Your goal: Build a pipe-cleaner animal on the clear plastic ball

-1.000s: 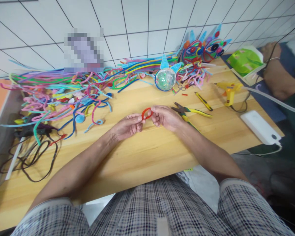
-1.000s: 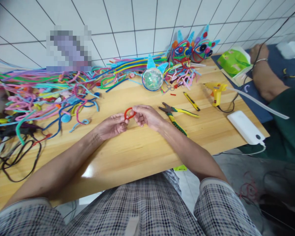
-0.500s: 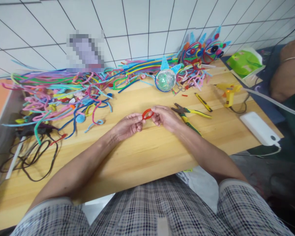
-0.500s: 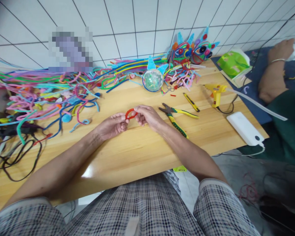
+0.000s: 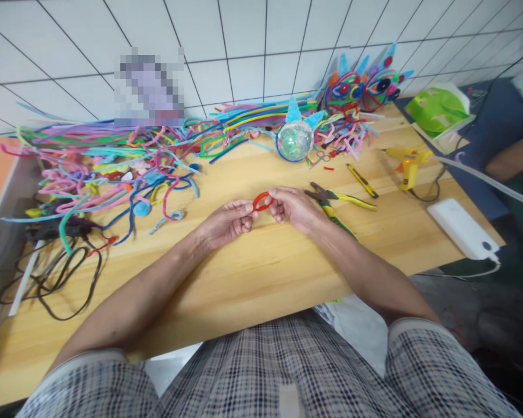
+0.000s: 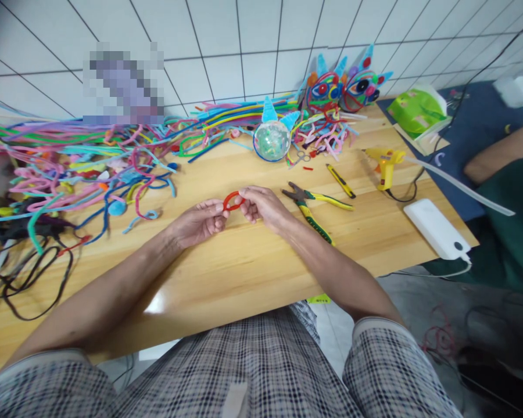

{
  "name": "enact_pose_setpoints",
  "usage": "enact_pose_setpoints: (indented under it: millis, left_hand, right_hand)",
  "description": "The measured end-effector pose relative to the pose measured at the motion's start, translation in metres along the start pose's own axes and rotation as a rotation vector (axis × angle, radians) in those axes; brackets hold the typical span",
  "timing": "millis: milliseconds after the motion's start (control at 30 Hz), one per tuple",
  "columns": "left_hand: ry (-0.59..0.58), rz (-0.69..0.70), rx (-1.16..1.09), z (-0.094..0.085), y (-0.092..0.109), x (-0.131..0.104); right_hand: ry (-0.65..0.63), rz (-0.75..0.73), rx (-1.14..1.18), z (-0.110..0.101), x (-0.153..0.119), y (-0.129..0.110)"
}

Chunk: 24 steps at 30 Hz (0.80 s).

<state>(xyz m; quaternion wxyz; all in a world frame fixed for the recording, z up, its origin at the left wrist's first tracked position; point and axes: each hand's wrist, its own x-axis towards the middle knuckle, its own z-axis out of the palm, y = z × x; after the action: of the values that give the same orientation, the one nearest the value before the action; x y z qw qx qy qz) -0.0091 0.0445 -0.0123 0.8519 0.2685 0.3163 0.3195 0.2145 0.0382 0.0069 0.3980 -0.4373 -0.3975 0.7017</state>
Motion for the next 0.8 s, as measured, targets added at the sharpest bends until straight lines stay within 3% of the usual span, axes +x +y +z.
enact_pose_setpoints:
  millis: [600, 667, 800]
  left_hand:
    - [0.095, 0.103, 0.064, 0.009, -0.002, -0.001]
    - [0.123, 0.125, 0.083, 0.01, -0.003, -0.002]
    - [0.179, 0.154, 0.111, 0.012, -0.001, -0.002]
  right_hand:
    - [0.011, -0.03, -0.071, -0.001, 0.003, 0.005]
    - [0.065, -0.13, -0.213, -0.001, 0.003, 0.007]
    - [0.244, -0.517, -0.662, -0.003, 0.003, 0.013]
